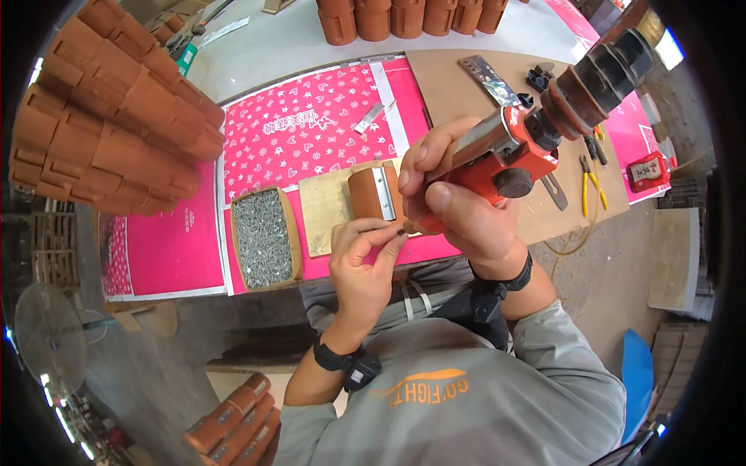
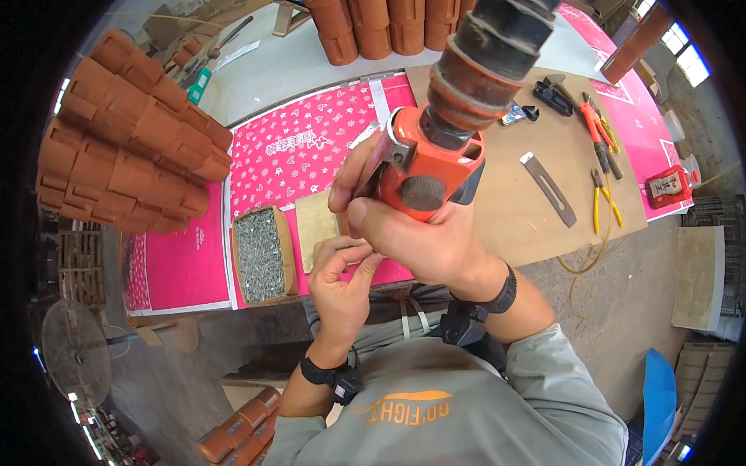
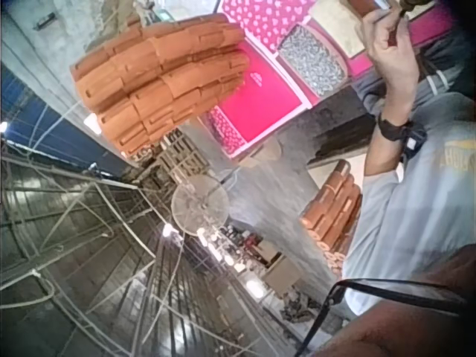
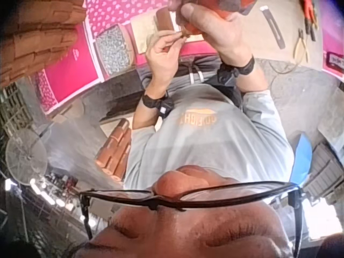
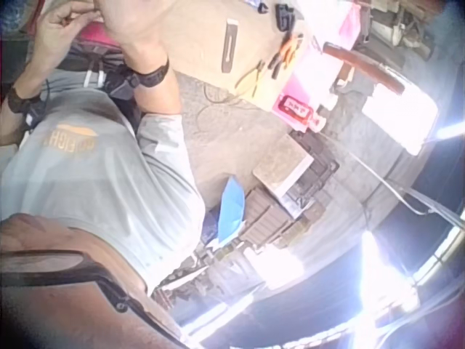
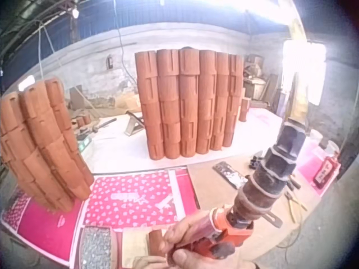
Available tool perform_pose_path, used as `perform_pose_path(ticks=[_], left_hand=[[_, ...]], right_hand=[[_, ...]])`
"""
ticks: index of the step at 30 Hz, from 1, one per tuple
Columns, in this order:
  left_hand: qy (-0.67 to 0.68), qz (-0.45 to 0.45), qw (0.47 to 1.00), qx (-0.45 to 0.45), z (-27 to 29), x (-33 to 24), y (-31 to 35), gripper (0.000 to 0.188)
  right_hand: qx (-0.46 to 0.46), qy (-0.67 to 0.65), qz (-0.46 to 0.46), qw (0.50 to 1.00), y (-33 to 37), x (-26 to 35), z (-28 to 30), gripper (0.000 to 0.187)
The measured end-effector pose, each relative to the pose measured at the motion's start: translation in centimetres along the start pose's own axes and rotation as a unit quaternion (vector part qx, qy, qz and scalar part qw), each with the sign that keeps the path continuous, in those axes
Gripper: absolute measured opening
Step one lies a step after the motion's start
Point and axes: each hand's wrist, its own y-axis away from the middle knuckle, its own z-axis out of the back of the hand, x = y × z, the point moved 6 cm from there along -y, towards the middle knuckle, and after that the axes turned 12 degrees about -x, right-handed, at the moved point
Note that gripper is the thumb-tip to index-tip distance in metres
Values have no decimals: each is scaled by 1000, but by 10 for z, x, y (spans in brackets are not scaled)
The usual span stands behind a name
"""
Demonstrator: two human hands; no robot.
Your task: The worker is using a pneumatic screwdriver to attach metal clips to small wooden or bamboo cylindrical components in a factory setting.
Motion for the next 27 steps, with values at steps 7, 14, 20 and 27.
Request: perform_pose_path(ticks=[7, 14, 20, 27], left_hand=[[-92, -98, 991, -19, -16, 7, -44, 13], [-112, -55, 992, 17, -27, 33, -65, 14], [-56, 31, 997, 46, -30, 50, -61, 25], [-24, -21, 996, 84, -30, 39, -39, 91]], right_hand=[[-40, 0, 24, 999, -28, -19, 6, 24], [-40, -5, 8, 999, -55, -54, 22, 25], [-66, -59, -2, 996, -59, -56, 20, 17], [-64, -79, -28, 994, -52, -60, 15, 16]])
